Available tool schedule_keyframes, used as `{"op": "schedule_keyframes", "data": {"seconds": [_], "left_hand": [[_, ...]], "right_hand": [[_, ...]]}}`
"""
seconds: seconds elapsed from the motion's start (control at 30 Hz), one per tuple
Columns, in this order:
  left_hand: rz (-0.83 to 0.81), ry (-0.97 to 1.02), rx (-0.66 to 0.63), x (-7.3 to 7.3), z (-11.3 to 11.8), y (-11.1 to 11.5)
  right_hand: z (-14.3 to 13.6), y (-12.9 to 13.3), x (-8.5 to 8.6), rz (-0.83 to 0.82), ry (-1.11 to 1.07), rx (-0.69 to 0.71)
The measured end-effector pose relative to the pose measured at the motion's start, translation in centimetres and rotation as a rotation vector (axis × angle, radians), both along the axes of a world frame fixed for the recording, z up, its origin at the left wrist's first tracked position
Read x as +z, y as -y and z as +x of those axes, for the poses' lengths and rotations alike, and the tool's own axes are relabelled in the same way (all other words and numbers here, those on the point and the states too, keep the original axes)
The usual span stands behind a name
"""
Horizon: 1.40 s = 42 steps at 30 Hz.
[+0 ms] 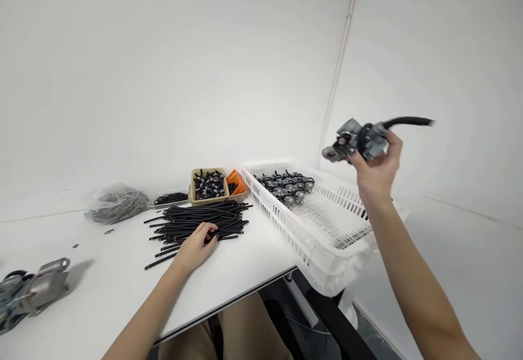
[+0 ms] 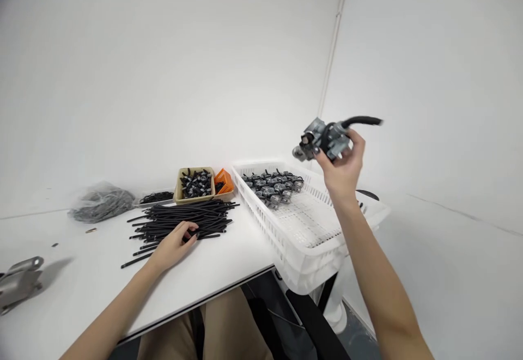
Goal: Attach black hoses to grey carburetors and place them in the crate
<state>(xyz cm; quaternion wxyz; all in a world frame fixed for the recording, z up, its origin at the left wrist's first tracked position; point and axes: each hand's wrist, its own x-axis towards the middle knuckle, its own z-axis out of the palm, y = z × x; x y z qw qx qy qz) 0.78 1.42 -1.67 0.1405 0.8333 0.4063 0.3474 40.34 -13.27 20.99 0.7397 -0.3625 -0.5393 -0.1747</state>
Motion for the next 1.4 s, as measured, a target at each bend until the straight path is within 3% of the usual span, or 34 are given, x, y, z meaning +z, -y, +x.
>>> {"op": "schedule_keyframes", "data": {"seconds": [0.1,0.2,0.27,0.33,0.43,0.53,0.7,0.87,1.0,1.1,1.2,1.27,1.4], "left_hand": [[0.000,-0.032,-0.026,0.0,0.1,0.0],[0.013,-0.059,-0.034,0.1,0.0,0.1],[0.018,-0.078,-0.025,0.3,-0.2,0.3],[0.016,-0.093,-0.021,0.4,-0.3,0.6],[-0.008,-0.070,-0.032,0.6,-0.1,1.5],[-0.028,-0.046,-0.040,0.8,0.8,2.7],[-0.077,-0.059,-0.083,0.5,1.6,3.8],[-0.015,-0.101,-0.105,-1.1,0.9,3.5],[0.008,-0.165,-0.154,-2.0,1.2,3.3],[-0.006,-0.202,-0.200,-2.0,1.7,3.5],[0.030,-0.211,-0.229,-1.7,1.9,3.8],[0.072,-0.190,-0.228,-1.3,1.8,3.9],[0.123,-0.154,-0.174,-0.1,1.3,4.0]], "right_hand": [[5.9,-5.0,1.8,-0.263,-0.018,-0.123],[10.2,-9.8,1.3,-0.656,-0.122,-0.293],[11.7,-12.3,-0.3,-0.987,-0.067,-0.364],[12.5,-14.0,-2.6,-1.225,0.145,-0.483],[13.6,-15.9,-6.1,-1.367,0.455,-0.693],[14.8,-17.7,-8.9,-1.482,0.585,-0.709],[15.9,-21.2,-11.7,-1.530,0.607,-0.612],[16.0,-23.3,-13.7,-1.469,0.556,-0.435],[16.7,-22.5,-14.2,-1.478,0.134,-0.145],[16.7,-21.5,-14.1,-1.354,-0.190,0.009],[15.8,-21.1,-13.9,-1.290,-0.315,0.027],[15.2,-21.1,-13.6,-1.358,-0.331,0.016],[14.5,-21.1,-12.1,-1.455,-0.202,-0.173]]}}
